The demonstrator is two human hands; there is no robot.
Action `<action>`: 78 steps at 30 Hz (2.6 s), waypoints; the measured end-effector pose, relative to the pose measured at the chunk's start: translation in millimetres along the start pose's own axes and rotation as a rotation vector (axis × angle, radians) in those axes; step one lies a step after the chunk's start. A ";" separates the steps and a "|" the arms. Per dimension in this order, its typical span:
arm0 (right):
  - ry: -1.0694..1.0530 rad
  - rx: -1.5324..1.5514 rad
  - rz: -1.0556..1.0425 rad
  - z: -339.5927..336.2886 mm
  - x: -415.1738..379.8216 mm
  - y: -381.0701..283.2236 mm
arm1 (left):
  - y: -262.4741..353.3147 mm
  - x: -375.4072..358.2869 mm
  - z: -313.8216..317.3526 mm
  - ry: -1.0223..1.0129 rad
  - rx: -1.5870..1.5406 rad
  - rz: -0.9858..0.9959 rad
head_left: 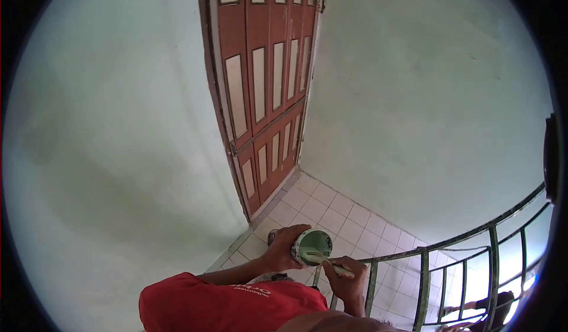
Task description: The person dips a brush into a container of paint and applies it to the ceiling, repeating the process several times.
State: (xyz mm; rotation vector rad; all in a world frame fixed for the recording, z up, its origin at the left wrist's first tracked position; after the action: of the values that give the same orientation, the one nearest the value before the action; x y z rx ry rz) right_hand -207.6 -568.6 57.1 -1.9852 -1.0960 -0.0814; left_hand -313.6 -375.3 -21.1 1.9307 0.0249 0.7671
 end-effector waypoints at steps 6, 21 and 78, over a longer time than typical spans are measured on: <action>-0.101 0.018 -0.025 25.3 2.1 7.0 | -1.2 -19.8 -8.3 0.083 0.005 -0.057; -0.568 0.356 -0.378 36.5 80.2 60.4 | 40.4 -26.7 22.1 0.460 0.297 -0.310; 0.232 0.703 0.345 24.9 -38.0 22.5 | 18.3 -14.8 -13.7 -0.059 -0.203 -0.159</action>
State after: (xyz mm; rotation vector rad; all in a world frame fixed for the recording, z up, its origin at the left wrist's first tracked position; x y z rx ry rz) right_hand -222.7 -582.4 10.7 -1.4469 -0.5151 0.2246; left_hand -338.0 -378.1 -9.6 1.7346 0.0613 0.5842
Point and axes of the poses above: each hand's wrist, its own x-axis towards the middle knuckle, its own z-axis out of the palm, y = z × x, the point moved 1 cm from there along x, towards the middle knuckle, and after that the axes turned 13 degrees about -x, right-handed, at the moved point
